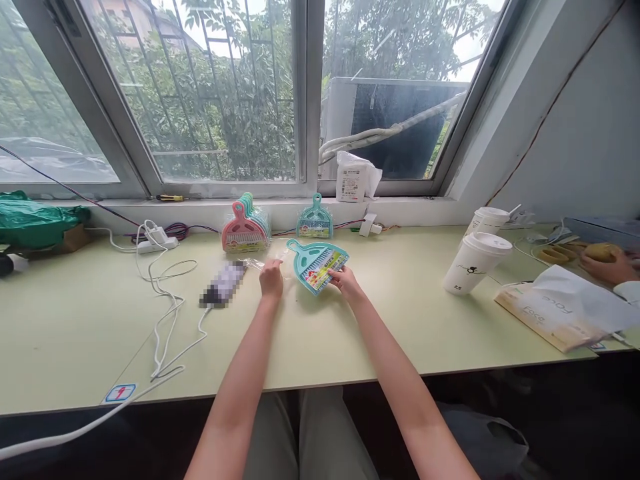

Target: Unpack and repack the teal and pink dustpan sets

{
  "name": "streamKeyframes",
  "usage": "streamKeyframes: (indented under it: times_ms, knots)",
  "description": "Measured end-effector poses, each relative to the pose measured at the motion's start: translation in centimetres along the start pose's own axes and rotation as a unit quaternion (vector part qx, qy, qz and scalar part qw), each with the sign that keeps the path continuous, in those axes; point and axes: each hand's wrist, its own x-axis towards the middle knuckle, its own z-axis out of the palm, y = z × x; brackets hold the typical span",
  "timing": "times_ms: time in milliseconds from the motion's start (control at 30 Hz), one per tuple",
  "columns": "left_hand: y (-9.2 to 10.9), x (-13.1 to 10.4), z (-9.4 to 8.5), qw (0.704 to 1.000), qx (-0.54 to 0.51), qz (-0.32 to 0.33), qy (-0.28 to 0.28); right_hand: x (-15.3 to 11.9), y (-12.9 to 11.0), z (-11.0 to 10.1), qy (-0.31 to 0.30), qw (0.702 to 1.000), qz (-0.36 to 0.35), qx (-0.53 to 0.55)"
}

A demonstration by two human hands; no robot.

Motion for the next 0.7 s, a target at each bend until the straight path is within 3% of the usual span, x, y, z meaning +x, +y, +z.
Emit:
streamKeyframes:
  times_ms: [233,500,700]
  knots:
    - [-1.1,0.6,0.1,0.997,-0.052,0.003,0.061,-0.1,-0.7,-0.8,-0.053,0.994,0.058,-0.071]
    - [0.3,0.3,1.0,0.991,-0.099,0.092,0.017,0.3,0.0,-0.5,0.032,0.999,0.001,-0.033]
    - [1.2,0.1,0.7,0.985,-0.139,0.074,0.062,0.1,0.1,0.1,-0.029,0.997,0.043,-0.049]
